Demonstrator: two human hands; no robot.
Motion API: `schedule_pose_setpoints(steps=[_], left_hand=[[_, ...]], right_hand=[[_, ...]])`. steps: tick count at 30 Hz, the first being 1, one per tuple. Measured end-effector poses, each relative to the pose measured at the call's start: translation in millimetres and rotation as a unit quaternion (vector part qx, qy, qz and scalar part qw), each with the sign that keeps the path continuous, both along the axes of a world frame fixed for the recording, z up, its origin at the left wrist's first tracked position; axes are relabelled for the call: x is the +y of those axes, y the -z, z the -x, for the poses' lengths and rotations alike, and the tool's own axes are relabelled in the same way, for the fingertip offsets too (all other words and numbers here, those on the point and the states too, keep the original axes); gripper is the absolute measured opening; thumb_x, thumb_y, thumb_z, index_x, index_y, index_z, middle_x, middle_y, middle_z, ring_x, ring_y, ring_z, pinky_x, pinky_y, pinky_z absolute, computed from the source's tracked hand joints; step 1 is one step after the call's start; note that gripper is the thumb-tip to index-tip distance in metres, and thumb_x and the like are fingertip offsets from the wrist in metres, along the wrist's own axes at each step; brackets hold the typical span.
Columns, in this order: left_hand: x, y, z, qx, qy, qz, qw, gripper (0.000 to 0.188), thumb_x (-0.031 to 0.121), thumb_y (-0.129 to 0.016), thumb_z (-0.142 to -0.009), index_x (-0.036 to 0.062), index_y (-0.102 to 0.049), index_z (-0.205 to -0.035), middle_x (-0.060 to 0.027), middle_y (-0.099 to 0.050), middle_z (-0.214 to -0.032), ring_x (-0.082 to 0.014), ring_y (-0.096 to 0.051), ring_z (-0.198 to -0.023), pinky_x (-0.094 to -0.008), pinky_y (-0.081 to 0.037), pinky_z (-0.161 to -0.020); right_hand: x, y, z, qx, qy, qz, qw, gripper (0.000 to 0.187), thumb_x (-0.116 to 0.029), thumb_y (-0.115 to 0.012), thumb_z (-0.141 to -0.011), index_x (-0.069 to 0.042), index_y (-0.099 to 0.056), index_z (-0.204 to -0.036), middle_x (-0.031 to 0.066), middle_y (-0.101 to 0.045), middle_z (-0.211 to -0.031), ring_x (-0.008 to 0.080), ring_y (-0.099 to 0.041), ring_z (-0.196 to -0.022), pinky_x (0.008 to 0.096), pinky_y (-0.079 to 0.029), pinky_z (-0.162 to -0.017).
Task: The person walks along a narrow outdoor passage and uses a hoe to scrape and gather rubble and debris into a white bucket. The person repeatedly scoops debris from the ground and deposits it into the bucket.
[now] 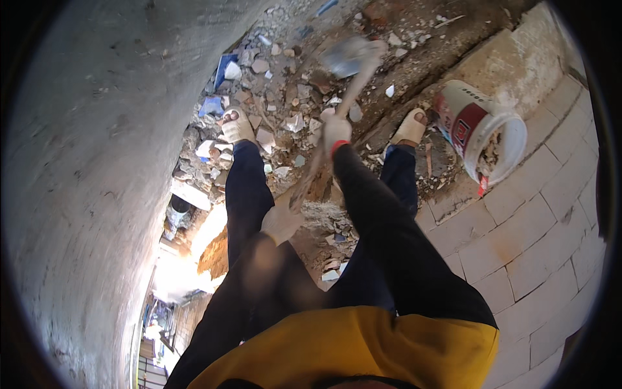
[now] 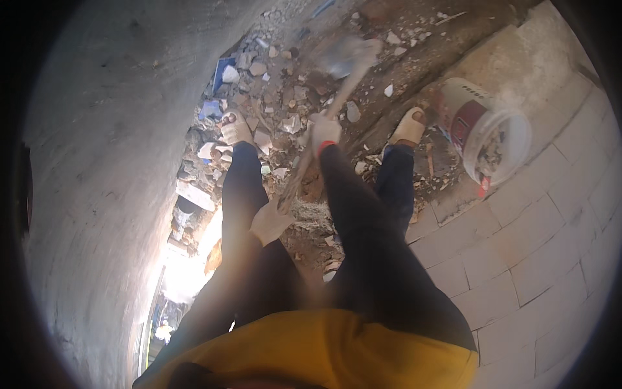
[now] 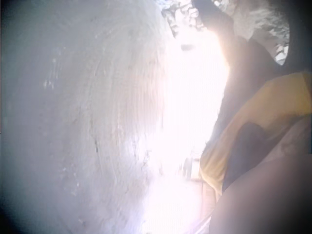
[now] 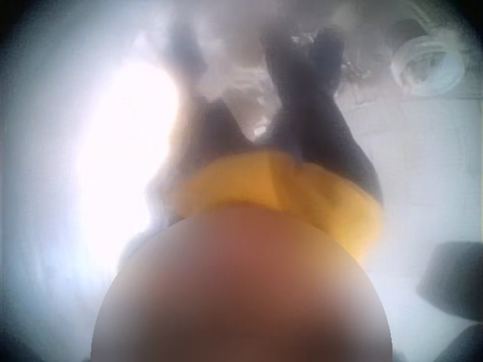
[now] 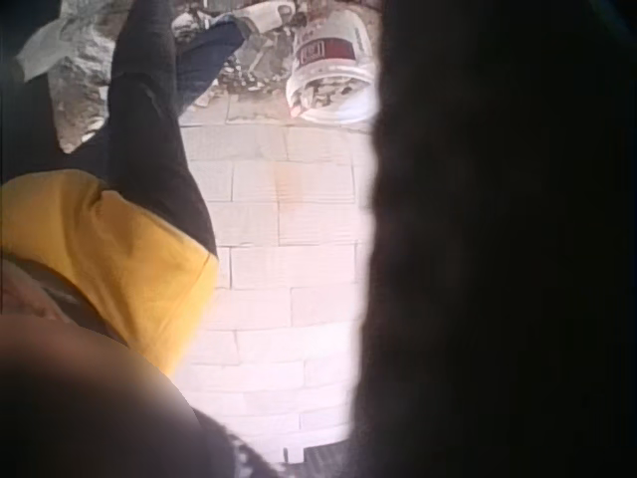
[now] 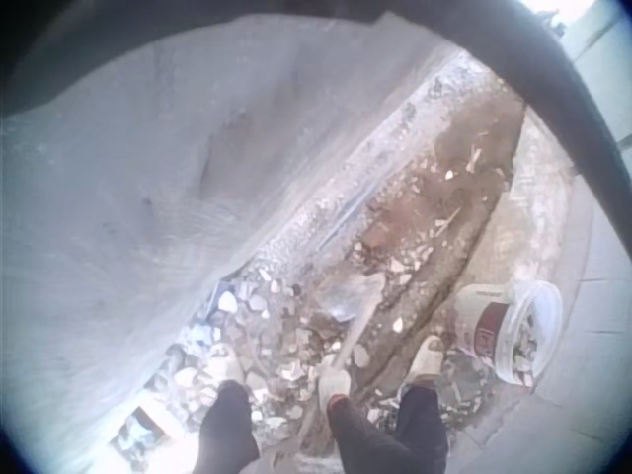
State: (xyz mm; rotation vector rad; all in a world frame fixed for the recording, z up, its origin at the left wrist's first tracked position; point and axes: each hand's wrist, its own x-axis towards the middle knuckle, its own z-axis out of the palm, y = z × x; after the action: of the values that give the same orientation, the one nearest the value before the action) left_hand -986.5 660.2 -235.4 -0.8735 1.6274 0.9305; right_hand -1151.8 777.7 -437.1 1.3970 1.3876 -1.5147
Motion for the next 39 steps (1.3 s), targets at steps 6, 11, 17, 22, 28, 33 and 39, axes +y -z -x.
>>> schedule_pose_setpoints(steps=[6,11,17,22,28,33,39], left_hand=[[-8.7,-89.2,-31.4,-0.190,-0.257,-0.054,0.946,0.034,0.027,-0.080,-0.089,0.0021,-0.061,-0.104,-0.0093,-0.065,-0.081,-0.0176,-0.063,-0.062,-0.0353,-0.049,-0.055],[-1.1,-133.3,11.9,-0.178,-0.365,-0.104,0.908,0.032,0.023,-0.078,-0.090,0.0033,-0.060,-0.108,-0.0049,-0.061,-0.077,-0.0135,-0.056,-0.055,-0.0325,-0.046,-0.049],[15.9,-153.4,14.2,-0.131,-0.421,-0.206,0.874,0.034,0.021,-0.076,-0.091,0.0022,-0.061,-0.115,-0.0045,-0.064,-0.088,-0.0148,-0.062,-0.071,-0.0307,-0.049,-0.058],[33.5,-163.2,20.4,-0.169,-0.507,-0.275,0.799,0.034,0.021,-0.071,-0.102,0.0039,-0.062,-0.129,-0.0049,-0.067,-0.098,-0.0171,-0.066,-0.085,-0.0320,-0.056,-0.073],[60.8,-203.3,69.1,-0.220,-0.627,-0.423,0.616,0.035,0.026,-0.066,-0.109,0.0073,-0.059,-0.138,-0.0082,-0.070,-0.105,-0.0209,-0.071,-0.090,-0.0354,-0.062,-0.078],[98.1,-260.1,100.6,-0.295,-0.541,-0.579,0.534,0.036,0.027,-0.063,-0.111,0.0064,-0.059,-0.140,-0.0143,-0.072,-0.113,-0.0276,-0.073,-0.103,-0.0408,-0.061,-0.088],[149.5,-354.7,144.6,-0.295,-0.266,-0.691,0.604,0.033,0.032,-0.059,-0.112,0.0042,-0.063,-0.129,-0.0130,-0.073,-0.114,-0.0250,-0.073,-0.105,-0.0390,-0.059,-0.095]], right_hand=[[-43.0,61.8,-155.2,0.243,-0.845,-0.075,0.471,0.024,-0.018,-0.065,-0.093,0.003,-0.075,-0.092,0.0169,-0.075,-0.078,0.0339,-0.079,-0.078,0.0460,-0.059,-0.066],[-14.0,48.1,-146.5,0.323,-0.717,0.004,0.618,0.012,-0.015,-0.069,-0.095,-0.003,-0.071,-0.092,0.0138,-0.068,-0.077,0.0293,-0.071,-0.068,0.0421,-0.059,-0.064],[13.4,-4.8,-106.1,-0.183,-0.194,0.180,0.947,0.013,-0.013,-0.070,-0.095,-0.001,-0.064,-0.096,0.0128,-0.060,-0.074,0.0271,-0.062,-0.058,0.0436,-0.061,-0.060],[14.8,-28.5,-73.2,-0.184,-0.201,0.175,0.946,0.013,-0.014,-0.069,-0.094,-0.003,-0.062,-0.096,0.0090,-0.062,-0.078,0.0238,-0.064,-0.063,0.0415,-0.060,-0.062],[62.0,-92.4,-20.3,-0.169,-0.125,0.196,0.958,0.011,-0.012,-0.068,-0.097,-0.009,-0.057,-0.098,0.0022,-0.057,-0.073,0.0200,-0.057,-0.055,0.0381,-0.060,-0.059],[125.6,-205.4,27.0,-0.150,-0.068,0.226,0.960,0.015,-0.019,-0.067,-0.100,-0.013,-0.055,-0.093,-0.0042,-0.052,-0.065,0.0141,-0.053,-0.050,0.0318,-0.055,-0.050],[232.1,-381.7,58.5,-0.042,0.048,0.317,0.946,0.015,-0.021,-0.065,-0.104,-0.010,-0.058,-0.097,-0.0071,-0.053,-0.065,0.0079,-0.053,-0.049,0.0235,-0.052,-0.047]])
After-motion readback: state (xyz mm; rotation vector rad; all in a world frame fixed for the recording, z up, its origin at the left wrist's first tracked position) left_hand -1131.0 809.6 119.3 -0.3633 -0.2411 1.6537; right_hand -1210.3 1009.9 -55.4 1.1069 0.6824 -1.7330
